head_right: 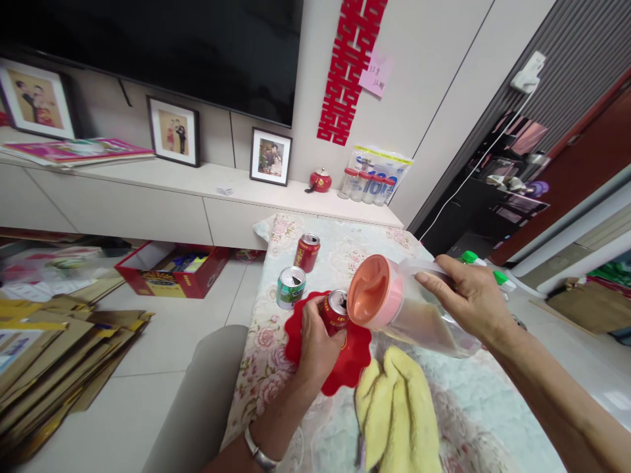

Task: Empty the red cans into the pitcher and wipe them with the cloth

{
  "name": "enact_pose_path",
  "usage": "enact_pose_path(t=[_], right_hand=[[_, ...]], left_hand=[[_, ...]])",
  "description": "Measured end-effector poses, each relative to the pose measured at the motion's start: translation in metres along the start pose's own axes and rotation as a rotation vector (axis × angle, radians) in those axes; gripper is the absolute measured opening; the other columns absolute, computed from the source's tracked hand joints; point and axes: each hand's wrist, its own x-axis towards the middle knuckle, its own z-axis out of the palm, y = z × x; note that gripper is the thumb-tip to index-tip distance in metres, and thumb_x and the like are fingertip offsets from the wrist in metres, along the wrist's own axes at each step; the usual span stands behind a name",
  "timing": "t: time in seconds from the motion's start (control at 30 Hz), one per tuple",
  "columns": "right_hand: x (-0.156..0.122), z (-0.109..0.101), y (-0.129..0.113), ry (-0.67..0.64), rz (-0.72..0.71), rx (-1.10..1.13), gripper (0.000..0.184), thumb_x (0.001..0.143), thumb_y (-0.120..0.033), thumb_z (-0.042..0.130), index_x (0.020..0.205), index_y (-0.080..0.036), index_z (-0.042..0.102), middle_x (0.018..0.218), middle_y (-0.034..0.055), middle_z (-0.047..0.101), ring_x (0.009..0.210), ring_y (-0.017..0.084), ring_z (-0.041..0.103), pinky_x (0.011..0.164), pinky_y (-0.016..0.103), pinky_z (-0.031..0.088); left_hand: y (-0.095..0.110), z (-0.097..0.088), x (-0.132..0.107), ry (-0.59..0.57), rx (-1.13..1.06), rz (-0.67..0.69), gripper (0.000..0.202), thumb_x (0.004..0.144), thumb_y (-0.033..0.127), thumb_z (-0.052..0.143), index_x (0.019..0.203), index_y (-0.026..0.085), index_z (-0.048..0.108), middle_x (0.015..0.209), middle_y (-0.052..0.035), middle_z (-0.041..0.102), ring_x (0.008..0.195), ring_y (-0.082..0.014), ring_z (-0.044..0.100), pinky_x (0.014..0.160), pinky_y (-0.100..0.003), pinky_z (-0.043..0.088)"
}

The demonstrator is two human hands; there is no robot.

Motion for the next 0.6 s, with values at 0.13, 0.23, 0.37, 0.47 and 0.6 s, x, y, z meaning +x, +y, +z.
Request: enact_pose_path(t=[0.13, 0.23, 0.37, 0.47, 0.6], right_hand=[[0.0002, -0.0002, -0.0021, -0.001, -0.004, 0.023, 0.052, 0.092, -0.071, 0.056, 0.065, -0.028, 0.044, 0.054, -0.0010, 0.035, 0.049, 0.018, 0.038, 0.046, 0.035, 0.029], [-0.0003, -0.0007, -0.0051, -0.002, 0.001, 0.035, 0.051, 0.092, -0.070, 0.056, 0.065, -0.029, 0.043, 0.053, 0.0001, 0.035, 0.049, 0.020, 0.037, 0.047, 0.037, 0.029], [-0.0006, -0.0008, -0.0051, -0.009, 0.002, 0.036, 0.050, 0.093, -0.069, 0.055, 0.066, -0.029, 0.043, 0.055, 0.0004, 0.034, 0.050, 0.020, 0.037, 0.047, 0.037, 0.029], [-0.0002, -0.0005, -0.0026, -0.013, -0.003, 0.025, 0.051, 0.093, -0.070, 0.054, 0.066, -0.028, 0.044, 0.055, 0.0002, 0.035, 0.050, 0.019, 0.037, 0.047, 0.037, 0.029], [0.0002, -0.0004, -0.0010, -0.005, 0.000, 0.014, 0.054, 0.092, -0.071, 0.056, 0.064, -0.027, 0.042, 0.054, -0.0010, 0.036, 0.049, 0.017, 0.038, 0.046, 0.035, 0.029]], left_hand=[[-0.0003, -0.0004, -0.0002, 0.002, 0.001, -0.007, 0.069, 0.064, -0.012, 0.070, 0.119, 0.025, 0.049, 0.120, -0.0066, 0.061, 0.121, -0.0310, 0.060, 0.106, -0.052, 0.049], [-0.0006, -0.0005, -0.0002, -0.001, 0.002, -0.009, 0.069, 0.063, -0.011, 0.070, 0.119, 0.025, 0.049, 0.120, -0.0068, 0.061, 0.121, -0.0312, 0.060, 0.106, -0.052, 0.049], [-0.0006, -0.0004, -0.0001, 0.002, 0.000, -0.009, 0.069, 0.064, -0.010, 0.070, 0.119, 0.026, 0.050, 0.120, -0.0064, 0.061, 0.121, -0.0307, 0.061, 0.106, -0.051, 0.050], [0.0000, -0.0007, -0.0002, 0.003, 0.000, -0.009, 0.069, 0.063, -0.010, 0.069, 0.119, 0.026, 0.050, 0.121, -0.0064, 0.061, 0.122, -0.0308, 0.060, 0.107, -0.052, 0.049], [0.0006, -0.0014, -0.0005, -0.004, -0.002, -0.009, 0.070, 0.063, -0.011, 0.069, 0.119, 0.025, 0.049, 0.122, -0.0079, 0.061, 0.121, -0.0315, 0.060, 0.106, -0.053, 0.049]])
